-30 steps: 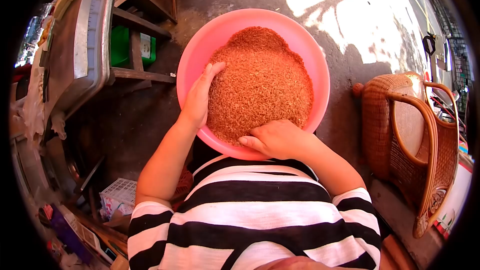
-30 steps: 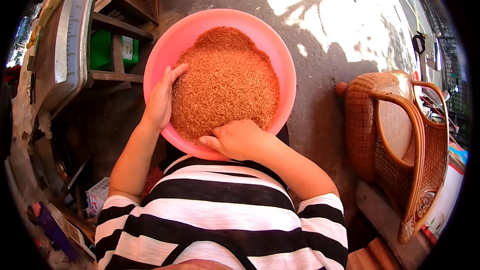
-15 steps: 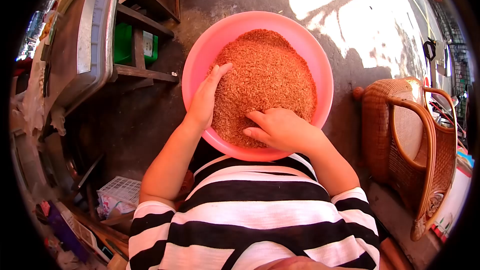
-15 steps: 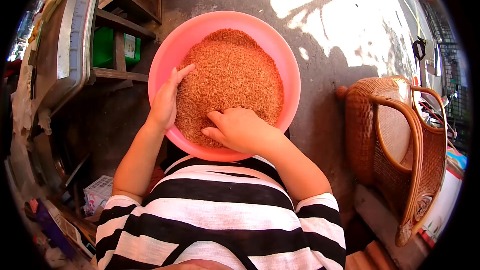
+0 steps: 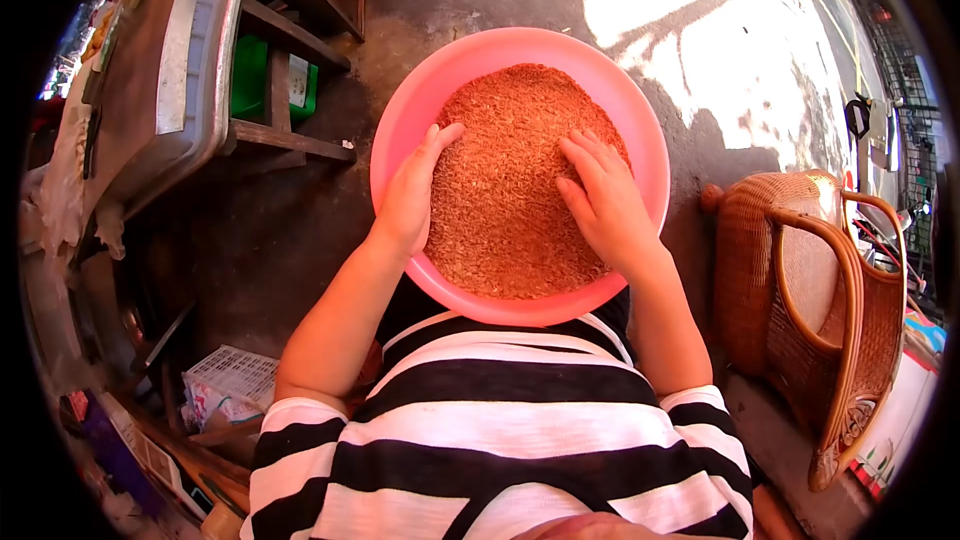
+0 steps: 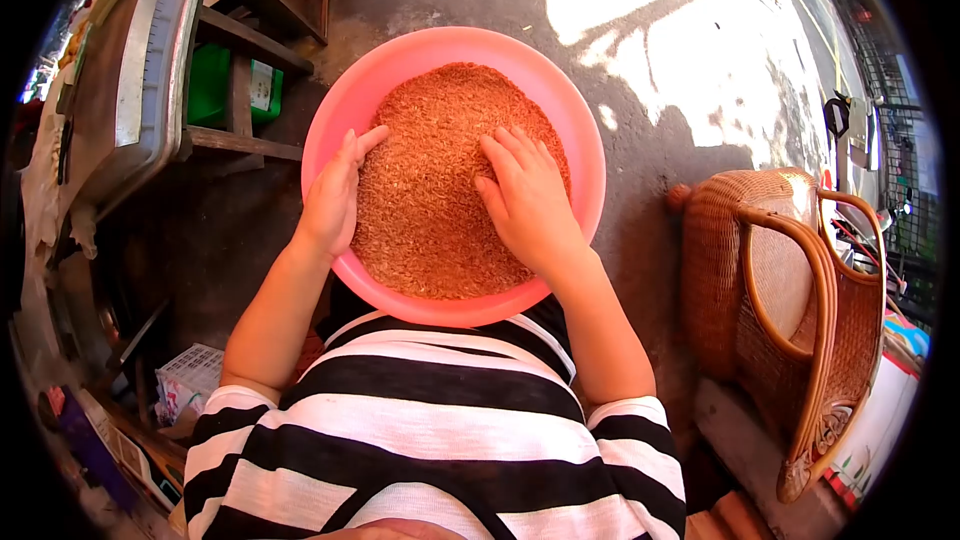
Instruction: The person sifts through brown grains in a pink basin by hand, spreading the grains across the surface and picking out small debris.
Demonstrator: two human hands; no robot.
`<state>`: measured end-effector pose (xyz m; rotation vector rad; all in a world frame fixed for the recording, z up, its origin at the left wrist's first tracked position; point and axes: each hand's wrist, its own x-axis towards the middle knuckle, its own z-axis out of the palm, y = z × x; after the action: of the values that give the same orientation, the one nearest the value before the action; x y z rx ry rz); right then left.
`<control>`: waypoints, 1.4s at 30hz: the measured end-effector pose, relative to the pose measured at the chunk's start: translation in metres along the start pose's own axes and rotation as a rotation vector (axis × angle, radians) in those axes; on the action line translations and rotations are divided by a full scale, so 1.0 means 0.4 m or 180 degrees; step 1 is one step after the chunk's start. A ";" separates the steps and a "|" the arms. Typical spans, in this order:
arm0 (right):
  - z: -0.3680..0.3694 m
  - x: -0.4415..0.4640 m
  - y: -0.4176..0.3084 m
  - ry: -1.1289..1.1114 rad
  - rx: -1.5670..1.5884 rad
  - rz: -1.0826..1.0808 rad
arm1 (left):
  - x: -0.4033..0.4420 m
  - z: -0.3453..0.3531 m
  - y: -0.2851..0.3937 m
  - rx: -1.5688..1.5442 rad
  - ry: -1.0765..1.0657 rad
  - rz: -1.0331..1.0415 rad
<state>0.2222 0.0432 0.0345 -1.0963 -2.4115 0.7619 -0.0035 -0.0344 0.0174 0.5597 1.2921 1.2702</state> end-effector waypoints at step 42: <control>0.120 -0.043 -0.120 -0.0238 0.0034 -0.0929 | -0.001 0.007 0.001 -0.0163 0.0091 0.0027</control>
<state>0.1798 -0.0117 0.0246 -0.6992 -2.5492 0.7260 -0.0011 -0.0339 0.0187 0.5129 1.2783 1.3190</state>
